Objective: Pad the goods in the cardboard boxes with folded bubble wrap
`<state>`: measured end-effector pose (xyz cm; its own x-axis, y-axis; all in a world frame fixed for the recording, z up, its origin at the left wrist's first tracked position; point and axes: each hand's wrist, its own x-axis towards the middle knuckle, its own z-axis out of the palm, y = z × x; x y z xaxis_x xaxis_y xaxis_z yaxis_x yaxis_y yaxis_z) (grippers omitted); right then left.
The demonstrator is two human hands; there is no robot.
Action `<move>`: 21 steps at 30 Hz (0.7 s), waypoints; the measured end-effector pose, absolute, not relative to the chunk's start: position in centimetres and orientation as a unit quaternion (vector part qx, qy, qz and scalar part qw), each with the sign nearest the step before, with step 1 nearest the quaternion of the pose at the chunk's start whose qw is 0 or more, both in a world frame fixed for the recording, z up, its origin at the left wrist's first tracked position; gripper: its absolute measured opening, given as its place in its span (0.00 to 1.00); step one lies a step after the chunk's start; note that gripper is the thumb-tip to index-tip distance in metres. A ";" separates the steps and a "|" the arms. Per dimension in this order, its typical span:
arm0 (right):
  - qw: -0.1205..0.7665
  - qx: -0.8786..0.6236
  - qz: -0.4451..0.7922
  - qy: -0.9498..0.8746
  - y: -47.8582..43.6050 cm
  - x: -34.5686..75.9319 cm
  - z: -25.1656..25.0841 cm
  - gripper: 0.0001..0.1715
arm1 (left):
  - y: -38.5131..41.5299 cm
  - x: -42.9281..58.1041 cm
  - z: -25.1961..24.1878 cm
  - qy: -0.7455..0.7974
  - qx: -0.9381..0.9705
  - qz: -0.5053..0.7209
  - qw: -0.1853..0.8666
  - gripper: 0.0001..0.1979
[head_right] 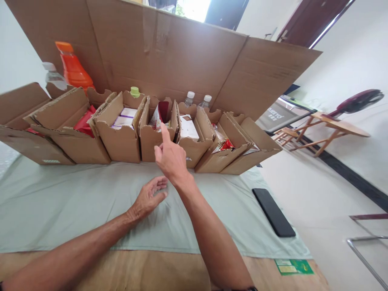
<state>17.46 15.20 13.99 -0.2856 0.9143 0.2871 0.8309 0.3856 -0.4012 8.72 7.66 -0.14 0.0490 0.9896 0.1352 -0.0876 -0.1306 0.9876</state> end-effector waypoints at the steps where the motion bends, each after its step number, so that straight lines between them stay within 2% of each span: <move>1: 0.207 -0.560 0.071 -0.799 16.0 16.5 14.5 0.42 | 7.8 8.7 -0.1 0.438 0.507 0.555 0.494 0.22; 3: 0.168 -0.582 0.043 -0.794 17.2 15.2 15.0 0.35 | 8.2 8.3 0.3 0.452 0.472 0.589 0.475 0.21; 6: 0.167 -0.602 0.022 -0.780 17.4 14.3 15.1 0.23 | 8.2 7.3 1.8 0.470 0.424 0.639 0.437 0.19; 12: 0.180 -0.602 0.029 -0.778 11.5 16.0 14.7 0.16 | 3.2 3.3 4.2 0.484 0.351 0.723 0.347 0.19; 14: 0.210 -0.580 0.041 -0.786 7.7 17.7 14.2 0.13 | 0.6 1.9 4.1 0.503 0.328 0.726 0.336 0.19; 17: 0.342 -0.485 0.081 -0.801 1.6 21.9 13.2 0.09 | -2.2 0.4 3.9 0.544 0.312 0.703 0.336 0.21; 21: 0.415 -0.460 0.070 -0.782 -4.7 29.2 11.7 0.14 | -2.8 -0.4 4.7 0.553 0.351 0.677 0.336 0.26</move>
